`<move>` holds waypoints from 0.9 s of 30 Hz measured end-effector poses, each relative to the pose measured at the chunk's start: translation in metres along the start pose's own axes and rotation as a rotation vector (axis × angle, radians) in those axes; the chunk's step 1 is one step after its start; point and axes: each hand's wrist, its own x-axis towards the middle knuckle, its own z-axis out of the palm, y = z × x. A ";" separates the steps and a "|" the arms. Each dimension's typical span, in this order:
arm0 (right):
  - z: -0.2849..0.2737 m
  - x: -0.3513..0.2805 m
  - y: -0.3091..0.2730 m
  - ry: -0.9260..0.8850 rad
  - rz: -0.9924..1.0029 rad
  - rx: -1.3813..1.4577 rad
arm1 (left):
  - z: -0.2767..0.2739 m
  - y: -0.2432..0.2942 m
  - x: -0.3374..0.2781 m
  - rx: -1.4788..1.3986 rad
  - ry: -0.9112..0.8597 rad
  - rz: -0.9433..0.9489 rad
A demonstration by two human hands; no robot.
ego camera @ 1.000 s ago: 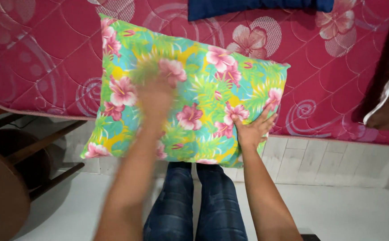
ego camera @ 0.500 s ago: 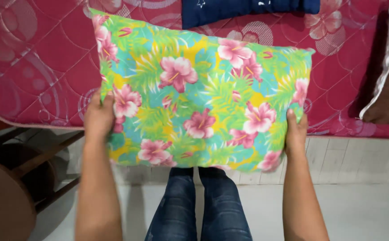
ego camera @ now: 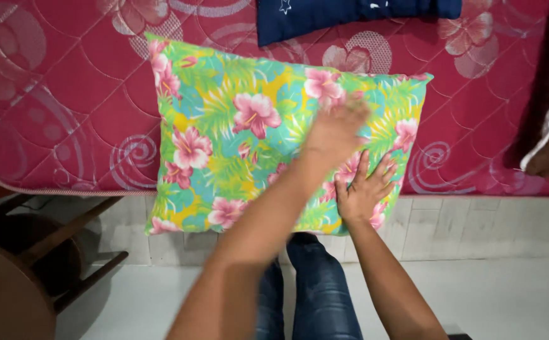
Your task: The person inserts a blue pillow with star patterns into a floral pillowcase on a bed. They align the corners, push the pillow inside, and zip the case closed. The person then smooths the pillowcase and places the finished pillow on the bed.
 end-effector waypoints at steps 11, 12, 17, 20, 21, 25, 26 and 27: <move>0.003 -0.005 -0.096 0.056 -0.045 0.530 | -0.080 -0.214 -0.116 0.051 -0.200 -0.833; -0.013 -0.004 -0.130 0.052 -0.044 0.530 | -0.080 -0.212 -0.118 0.050 -0.203 -0.834; -0.059 0.056 -0.202 -0.069 -0.509 0.222 | -0.085 -0.214 -0.111 0.016 -0.196 -0.849; -0.031 0.109 -0.109 -0.082 -0.244 -0.032 | -0.078 -0.213 -0.111 -0.027 -0.128 -0.838; -0.037 0.118 -0.080 -0.082 -0.248 -0.029 | -0.077 -0.214 -0.112 -0.024 -0.126 -0.841; -0.046 0.139 0.007 -0.048 0.108 0.055 | -0.068 -0.218 -0.094 -0.109 -0.048 -0.835; -0.044 0.138 0.021 -0.087 0.229 0.062 | -0.064 -0.218 -0.088 -0.111 -0.013 -0.858; -0.035 0.139 0.026 -0.089 0.226 0.064 | -0.055 -0.191 -0.067 -0.109 -0.012 -0.862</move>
